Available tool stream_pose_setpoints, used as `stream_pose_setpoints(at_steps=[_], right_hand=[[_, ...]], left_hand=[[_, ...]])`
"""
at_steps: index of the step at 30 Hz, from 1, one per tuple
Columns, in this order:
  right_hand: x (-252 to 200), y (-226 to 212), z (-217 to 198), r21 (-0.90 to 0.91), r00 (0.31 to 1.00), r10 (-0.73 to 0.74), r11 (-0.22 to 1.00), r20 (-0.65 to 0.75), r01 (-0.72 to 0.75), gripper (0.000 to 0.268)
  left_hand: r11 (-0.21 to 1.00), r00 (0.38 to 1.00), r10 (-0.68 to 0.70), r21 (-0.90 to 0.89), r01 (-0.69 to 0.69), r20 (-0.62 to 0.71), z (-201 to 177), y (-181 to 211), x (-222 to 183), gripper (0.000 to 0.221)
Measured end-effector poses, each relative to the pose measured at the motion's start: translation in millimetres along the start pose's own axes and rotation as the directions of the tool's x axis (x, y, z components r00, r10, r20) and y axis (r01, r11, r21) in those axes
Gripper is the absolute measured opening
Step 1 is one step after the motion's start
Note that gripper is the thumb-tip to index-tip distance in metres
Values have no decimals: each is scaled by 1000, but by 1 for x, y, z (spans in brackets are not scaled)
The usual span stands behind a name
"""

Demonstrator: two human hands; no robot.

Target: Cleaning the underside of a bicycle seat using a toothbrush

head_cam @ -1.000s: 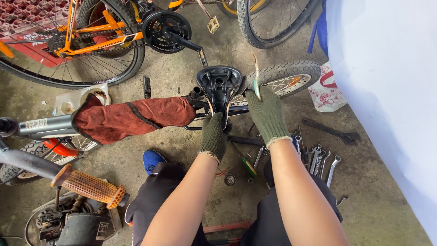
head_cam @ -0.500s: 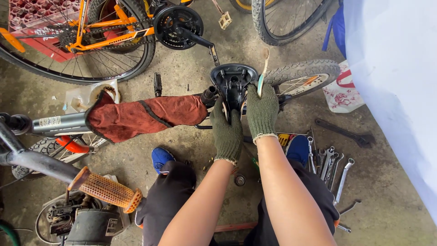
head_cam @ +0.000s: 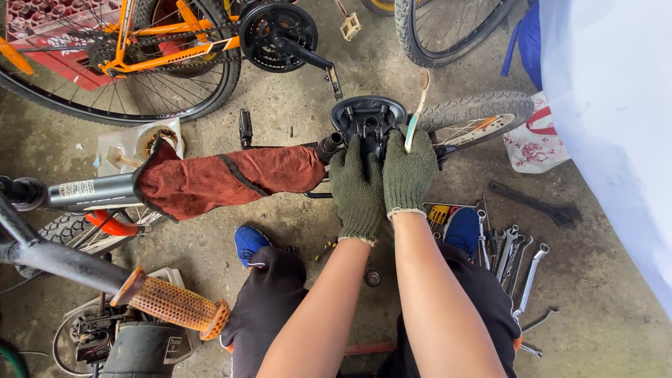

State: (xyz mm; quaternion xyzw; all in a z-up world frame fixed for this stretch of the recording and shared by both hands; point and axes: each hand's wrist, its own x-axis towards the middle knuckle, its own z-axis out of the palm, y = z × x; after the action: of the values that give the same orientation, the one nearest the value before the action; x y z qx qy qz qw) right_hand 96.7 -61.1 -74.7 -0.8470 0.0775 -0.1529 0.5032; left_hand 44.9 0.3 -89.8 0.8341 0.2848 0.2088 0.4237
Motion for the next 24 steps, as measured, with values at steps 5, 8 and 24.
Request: stream_pose_setpoints(at_steps=[5,8,24], right_hand=[[-2,-8,-1,12,999,41,999,-7,-41,25],[6,8,4,18,996,94,995,1,-94,18],[3,12,11,101,976,211,974,-57,-205,13]], left_hand=[[993,989,-108,-62,102,-97,13,5,-1,50],[998,999,-12,55,15,-42,18,-12,2,46],[976,995,-56,-212,37,-86,-11,51,-13,53]])
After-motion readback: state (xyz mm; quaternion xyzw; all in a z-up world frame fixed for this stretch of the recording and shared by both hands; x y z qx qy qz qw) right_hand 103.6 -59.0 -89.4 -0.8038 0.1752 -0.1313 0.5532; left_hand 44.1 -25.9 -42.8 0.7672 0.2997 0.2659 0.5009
